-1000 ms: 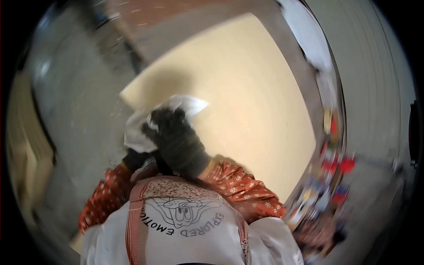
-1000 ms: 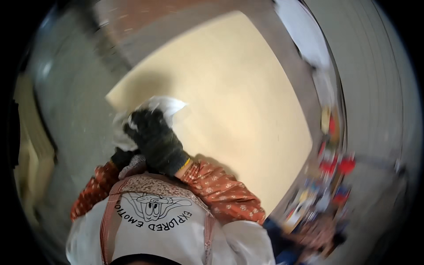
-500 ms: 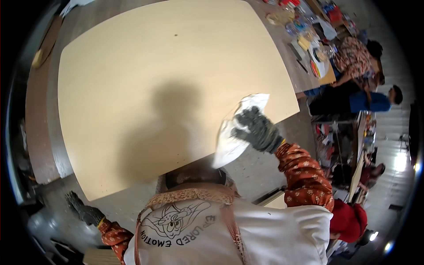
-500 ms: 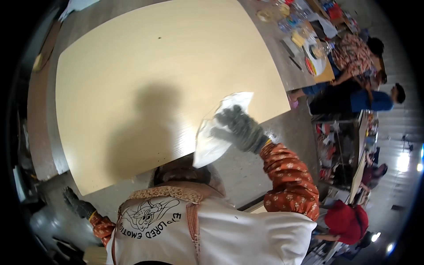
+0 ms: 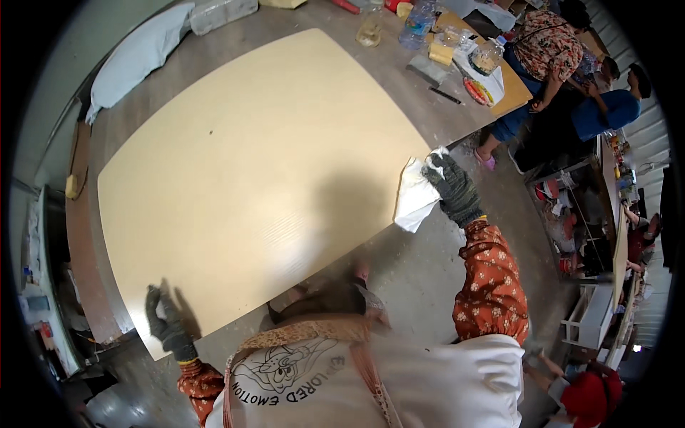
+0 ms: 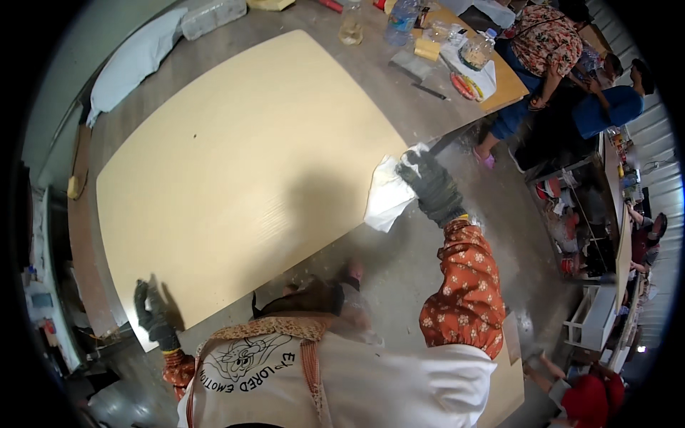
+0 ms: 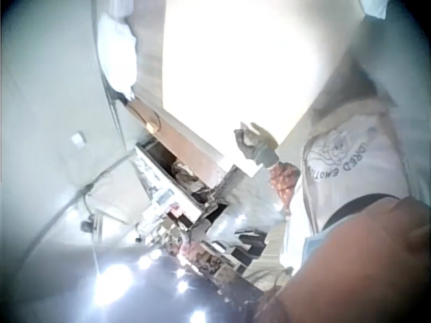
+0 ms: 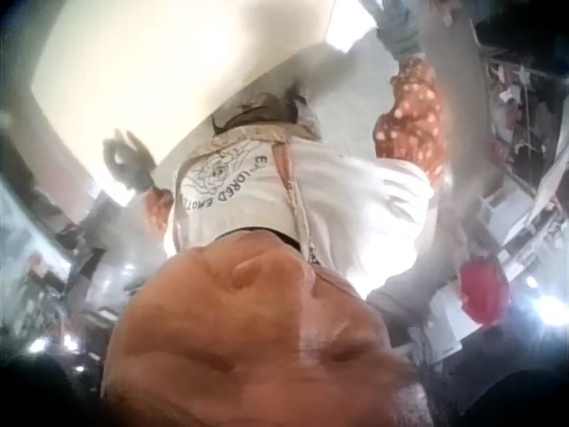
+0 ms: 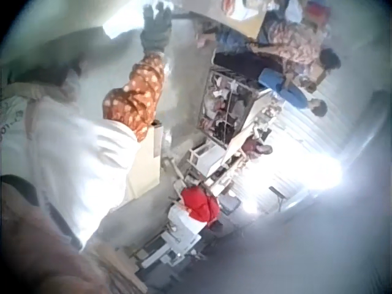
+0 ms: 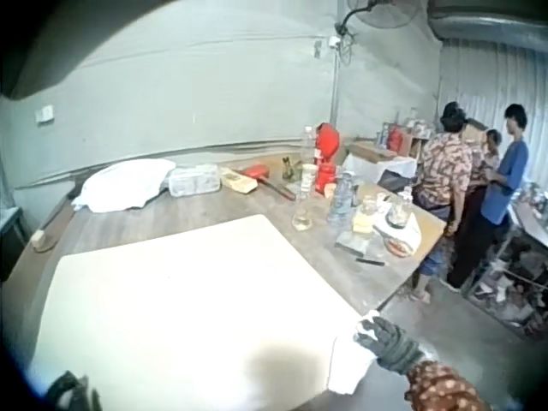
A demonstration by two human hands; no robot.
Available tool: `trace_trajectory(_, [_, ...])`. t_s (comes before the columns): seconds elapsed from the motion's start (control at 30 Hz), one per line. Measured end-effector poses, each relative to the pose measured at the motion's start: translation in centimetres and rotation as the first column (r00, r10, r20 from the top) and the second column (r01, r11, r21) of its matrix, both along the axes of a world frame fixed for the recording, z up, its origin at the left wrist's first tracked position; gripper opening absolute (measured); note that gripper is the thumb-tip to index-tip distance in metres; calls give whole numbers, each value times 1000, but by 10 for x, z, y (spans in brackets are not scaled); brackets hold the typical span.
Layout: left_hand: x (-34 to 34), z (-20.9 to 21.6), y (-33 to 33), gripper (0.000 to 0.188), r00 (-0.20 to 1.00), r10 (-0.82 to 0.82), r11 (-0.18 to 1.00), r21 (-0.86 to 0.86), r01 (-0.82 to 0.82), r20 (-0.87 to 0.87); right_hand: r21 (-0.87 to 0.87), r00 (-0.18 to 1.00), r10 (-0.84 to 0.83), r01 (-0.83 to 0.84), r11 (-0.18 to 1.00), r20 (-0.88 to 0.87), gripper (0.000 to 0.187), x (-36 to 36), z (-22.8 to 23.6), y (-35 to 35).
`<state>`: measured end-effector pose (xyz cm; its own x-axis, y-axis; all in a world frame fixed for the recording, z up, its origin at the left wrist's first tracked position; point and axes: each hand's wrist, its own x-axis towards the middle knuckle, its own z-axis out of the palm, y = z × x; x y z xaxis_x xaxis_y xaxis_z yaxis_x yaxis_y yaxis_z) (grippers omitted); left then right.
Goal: The person wipes a light-colored rectangular board using a white cloth, applying a liquid from a small bottle and rubbing the surface repeatedly across both sides.
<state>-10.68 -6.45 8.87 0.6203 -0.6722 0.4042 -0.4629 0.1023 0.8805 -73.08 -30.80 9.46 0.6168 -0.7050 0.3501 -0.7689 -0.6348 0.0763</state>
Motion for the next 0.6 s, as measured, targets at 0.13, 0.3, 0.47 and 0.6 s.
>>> trace_trajectory(0.13, [-112,38,-66,22,867,-272,955,231,189,418,376,942,-335,320,870,-25,52,-12,4,0])
trace_trajectory(0.3, [-197,41,-82,41,558,-341,940,269,210,757,443,359,-427,43,896,830,41,-65,-8,-9])
trace_trajectory(0.47, [-231,29,-89,42,485,-314,940,338,41,816,553,447,-467,-79,829,763,43,3,39,-18])
trace_trajectory(0.6, [-232,26,-86,48,493,-333,921,390,-13,804,273,973,84,-142,952,214,70,46,36,-32])
